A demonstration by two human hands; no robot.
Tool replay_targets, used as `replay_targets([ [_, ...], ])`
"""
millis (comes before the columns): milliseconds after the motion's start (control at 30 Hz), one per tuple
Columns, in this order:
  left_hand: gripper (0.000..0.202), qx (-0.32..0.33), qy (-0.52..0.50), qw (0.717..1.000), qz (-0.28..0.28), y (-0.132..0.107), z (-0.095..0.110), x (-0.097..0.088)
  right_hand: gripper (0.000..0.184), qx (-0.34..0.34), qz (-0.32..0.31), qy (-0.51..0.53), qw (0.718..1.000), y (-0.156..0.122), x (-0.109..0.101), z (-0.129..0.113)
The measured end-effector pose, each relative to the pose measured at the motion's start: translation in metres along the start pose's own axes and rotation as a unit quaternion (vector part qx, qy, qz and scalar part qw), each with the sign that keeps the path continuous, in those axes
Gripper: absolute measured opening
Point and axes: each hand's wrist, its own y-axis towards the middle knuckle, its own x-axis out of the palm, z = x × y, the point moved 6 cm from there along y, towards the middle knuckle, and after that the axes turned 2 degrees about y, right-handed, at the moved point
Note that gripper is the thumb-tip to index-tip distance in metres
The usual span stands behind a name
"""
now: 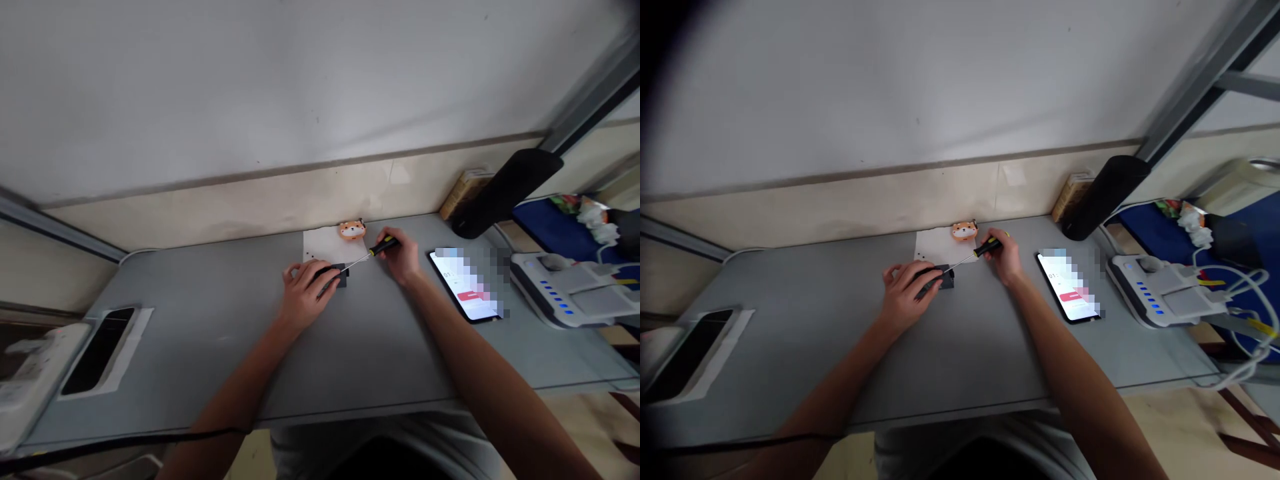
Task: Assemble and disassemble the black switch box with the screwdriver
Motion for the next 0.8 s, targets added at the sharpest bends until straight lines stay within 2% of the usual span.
replay_targets([
  [233,0.017,0.046,0.044,0.998,-0.014,0.002,0.004,-0.002,0.031,-0.004,0.000,0.000,1.000,0.002,-0.005,-0.002],
  [367,0.025,0.047,0.056,0.997,-0.034,0.002,0.005,-0.002,0.042,0.008,0.011,-0.066,0.998,0.000,0.001,0.000],
  [467,0.022,0.063,0.051,0.996,-0.029,0.003,0.010,-0.004,0.053,-0.037,-0.039,-0.145,0.988,-0.007,0.018,0.001],
  [600,0.018,0.081,0.018,0.996,-0.040,0.003,0.018,-0.008,0.065,-0.086,-0.113,-0.198,0.970,-0.017,0.038,0.006],
  [800,0.020,0.088,-0.020,0.995,-0.052,-0.002,0.017,-0.008,0.060,-0.087,-0.153,-0.231,0.957,-0.023,0.044,0.009],
])
